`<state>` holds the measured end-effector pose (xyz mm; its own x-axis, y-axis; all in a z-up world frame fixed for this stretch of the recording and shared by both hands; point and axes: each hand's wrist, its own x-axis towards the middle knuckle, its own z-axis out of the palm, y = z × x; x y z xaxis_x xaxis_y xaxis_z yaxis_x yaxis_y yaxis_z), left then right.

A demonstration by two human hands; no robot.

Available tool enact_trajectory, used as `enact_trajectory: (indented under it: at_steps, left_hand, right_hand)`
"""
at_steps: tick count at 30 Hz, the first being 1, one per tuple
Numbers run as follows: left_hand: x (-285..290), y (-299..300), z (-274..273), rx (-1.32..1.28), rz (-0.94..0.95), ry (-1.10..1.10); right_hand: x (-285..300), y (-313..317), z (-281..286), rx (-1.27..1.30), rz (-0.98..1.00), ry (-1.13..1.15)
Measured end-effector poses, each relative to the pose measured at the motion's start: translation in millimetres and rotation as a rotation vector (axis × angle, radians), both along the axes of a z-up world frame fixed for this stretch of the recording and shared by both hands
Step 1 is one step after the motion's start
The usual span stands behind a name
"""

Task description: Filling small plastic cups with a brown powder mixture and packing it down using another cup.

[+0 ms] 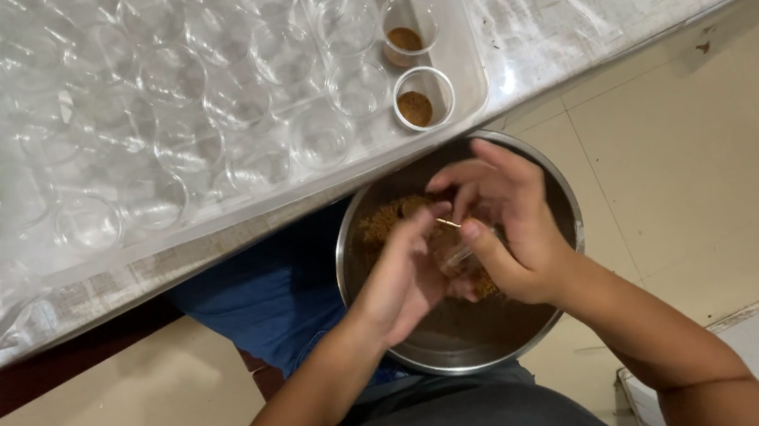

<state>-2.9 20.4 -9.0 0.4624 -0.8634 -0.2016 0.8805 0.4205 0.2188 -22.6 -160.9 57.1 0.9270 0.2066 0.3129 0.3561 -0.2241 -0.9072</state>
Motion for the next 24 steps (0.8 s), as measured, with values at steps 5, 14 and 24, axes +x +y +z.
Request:
enact_trajectory:
  at_steps: [5, 14, 24]
  left_hand:
    - [2, 12, 10, 0.385, 0.073, -0.483]
    - [10, 42, 19, 0.42, 0.155, -0.807]
    - [12, 44, 21, 0.385, 0.255, -0.876]
  right_hand:
    - [6, -1, 6, -0.092, -0.032, -0.225]
    - [-1, -26, 3, -0.136, -0.194, -0.255]
    - [-8, -7, 44, -0.62, 0.005, -0.394]
